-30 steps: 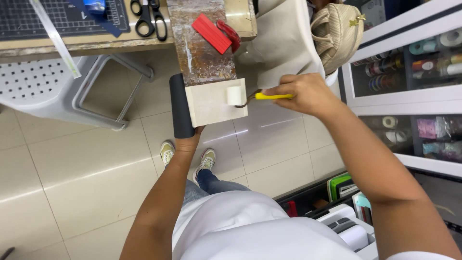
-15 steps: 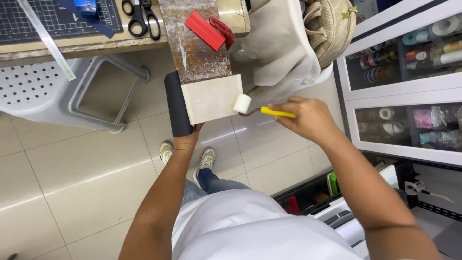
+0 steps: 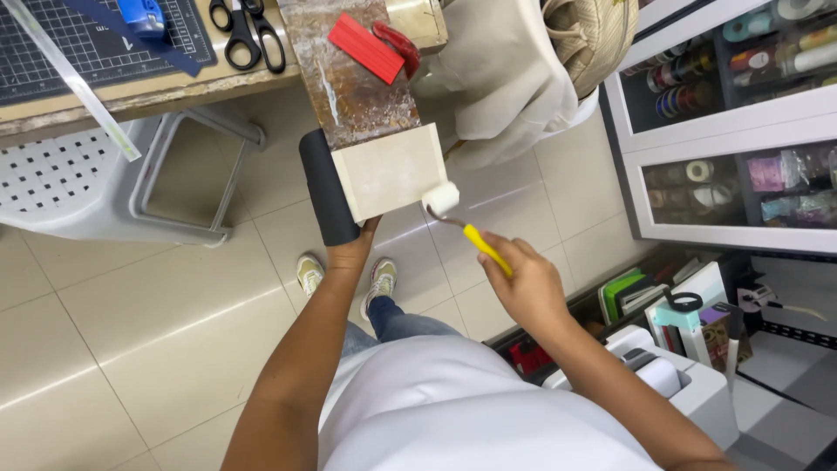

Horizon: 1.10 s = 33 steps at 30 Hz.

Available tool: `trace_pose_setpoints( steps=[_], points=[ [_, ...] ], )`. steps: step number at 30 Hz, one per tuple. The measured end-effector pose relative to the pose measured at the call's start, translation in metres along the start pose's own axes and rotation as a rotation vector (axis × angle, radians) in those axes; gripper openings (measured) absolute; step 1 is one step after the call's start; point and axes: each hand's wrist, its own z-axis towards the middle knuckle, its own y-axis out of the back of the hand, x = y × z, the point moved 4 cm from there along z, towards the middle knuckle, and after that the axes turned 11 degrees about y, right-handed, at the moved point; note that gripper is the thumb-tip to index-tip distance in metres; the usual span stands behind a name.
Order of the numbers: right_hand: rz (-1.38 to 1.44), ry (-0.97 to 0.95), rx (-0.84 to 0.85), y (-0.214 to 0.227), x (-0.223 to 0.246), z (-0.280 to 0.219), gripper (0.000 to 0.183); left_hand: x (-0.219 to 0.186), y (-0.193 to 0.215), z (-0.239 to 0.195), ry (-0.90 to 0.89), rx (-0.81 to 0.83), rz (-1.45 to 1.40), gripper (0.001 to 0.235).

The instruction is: Applying glue to a block and wrapping it with paper using a roller and scraper

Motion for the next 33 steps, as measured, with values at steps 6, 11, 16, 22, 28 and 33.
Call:
trace_pose_setpoints(
  steps=[6, 11, 16, 22, 28, 33],
  points=[
    [-0.026, 0.153, -0.076, -0.023, 0.075, 0.061, 0.037, 0.02, 0.012, 0.006, -0.013, -0.019, 0.017, 0.071],
    [-0.051, 0.169, -0.022, -0.046, 0.112, 0.046, 0.039, 0.06, 0.001, 0.001, -0.027, -0.007, 0.019, 0.071],
    [-0.088, 0.121, 0.116, -0.05, 0.11, 0.014, 0.04, 0.089, -0.03, -0.007, -0.052, -0.098, 0.092, 0.061],
    [-0.087, 0.104, -0.027, -0.061, 0.127, 0.063, 0.04, 0.047, -0.002, 0.01, -0.089, 0.002, -0.005, 0.068],
    [-0.123, 0.011, 0.151, -0.052, 0.125, 0.006, 0.039, 0.038, 0.0, 0.009, -0.084, 0.019, 0.026, 0.068],
    [-0.128, 0.047, -0.025, -0.068, 0.133, 0.077, 0.04, 0.029, 0.001, 0.008, -0.107, 0.063, 0.055, 0.069]
  ],
)
